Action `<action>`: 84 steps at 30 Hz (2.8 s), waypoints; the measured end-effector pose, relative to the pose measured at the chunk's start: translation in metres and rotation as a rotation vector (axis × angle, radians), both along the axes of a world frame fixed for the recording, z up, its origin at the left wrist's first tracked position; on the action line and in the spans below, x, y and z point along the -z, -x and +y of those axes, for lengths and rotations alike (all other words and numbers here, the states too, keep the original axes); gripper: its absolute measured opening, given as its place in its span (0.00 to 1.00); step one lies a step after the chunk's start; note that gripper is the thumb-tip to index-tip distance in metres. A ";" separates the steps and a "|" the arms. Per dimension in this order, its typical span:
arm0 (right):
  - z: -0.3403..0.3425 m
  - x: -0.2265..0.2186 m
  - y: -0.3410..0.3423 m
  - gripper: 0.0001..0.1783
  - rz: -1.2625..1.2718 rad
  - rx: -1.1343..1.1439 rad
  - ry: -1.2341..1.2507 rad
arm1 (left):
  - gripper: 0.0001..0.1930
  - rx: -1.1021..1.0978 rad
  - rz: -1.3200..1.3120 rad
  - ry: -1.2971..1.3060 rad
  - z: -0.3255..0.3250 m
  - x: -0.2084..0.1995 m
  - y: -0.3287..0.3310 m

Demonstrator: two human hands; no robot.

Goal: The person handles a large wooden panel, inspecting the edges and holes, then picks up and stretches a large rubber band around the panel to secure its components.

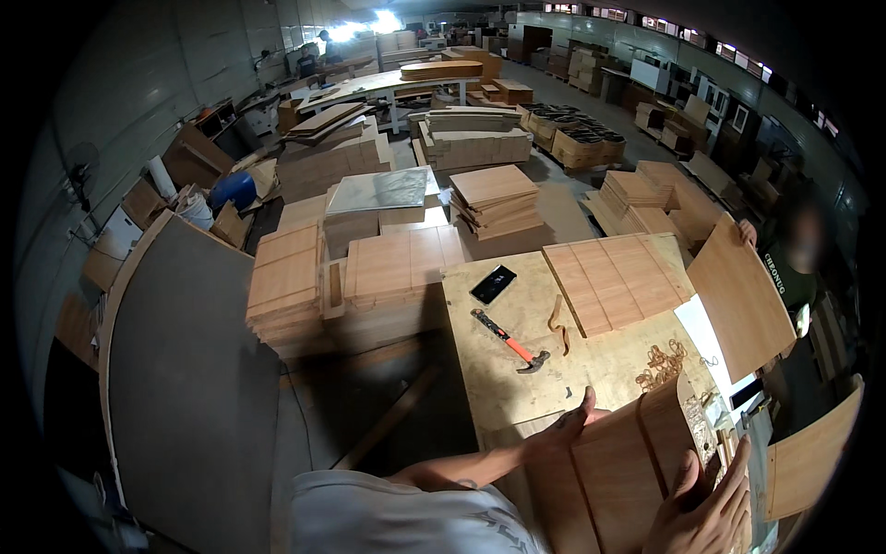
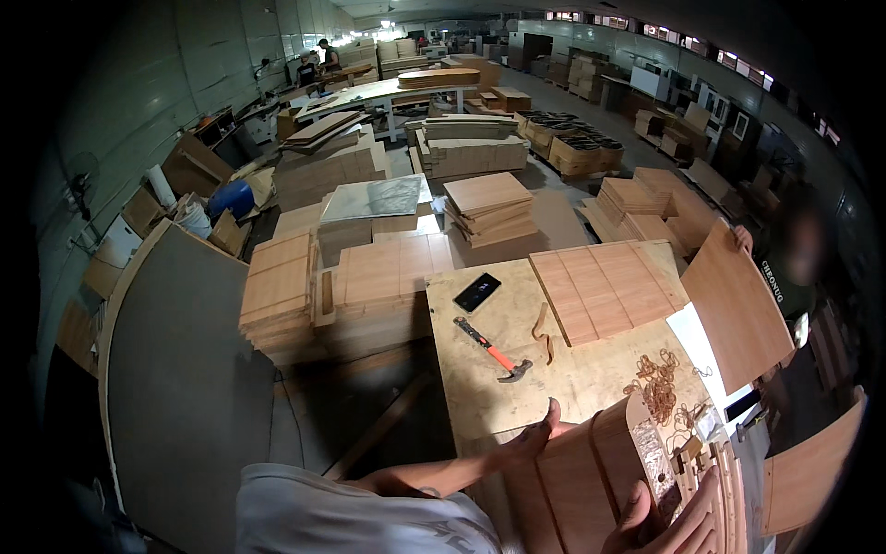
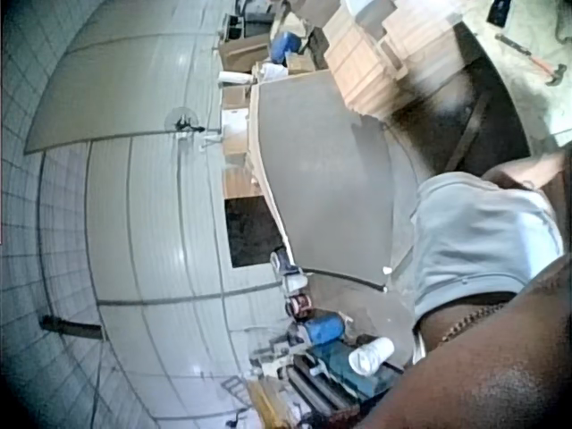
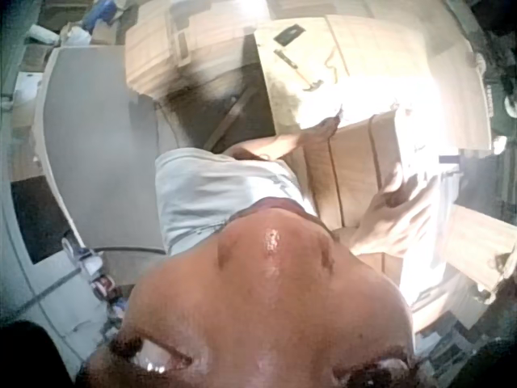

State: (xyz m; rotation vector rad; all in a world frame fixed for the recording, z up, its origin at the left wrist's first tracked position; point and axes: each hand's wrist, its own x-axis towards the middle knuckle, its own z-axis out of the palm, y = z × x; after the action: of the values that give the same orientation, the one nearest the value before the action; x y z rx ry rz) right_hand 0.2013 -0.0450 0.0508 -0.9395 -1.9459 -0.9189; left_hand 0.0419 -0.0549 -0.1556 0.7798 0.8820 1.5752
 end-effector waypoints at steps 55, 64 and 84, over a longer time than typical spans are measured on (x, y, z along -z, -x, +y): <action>0.069 -0.016 -0.022 0.30 -0.260 0.021 0.646 | 0.25 -0.187 0.384 -0.159 0.034 0.077 0.025; 0.068 -0.014 -0.031 0.32 -0.300 -0.105 0.535 | 0.19 -0.292 -0.088 0.048 0.019 0.166 0.024; -0.074 -0.045 -0.253 0.26 0.987 -0.603 -0.026 | 0.23 0.413 -0.537 0.012 0.061 0.198 -0.050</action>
State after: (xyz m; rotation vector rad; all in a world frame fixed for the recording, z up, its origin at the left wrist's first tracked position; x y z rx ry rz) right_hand 0.4544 -0.1194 0.0953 -0.5493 -1.2077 -0.0637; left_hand 0.0917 0.0058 -0.3533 0.4536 0.3122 1.3102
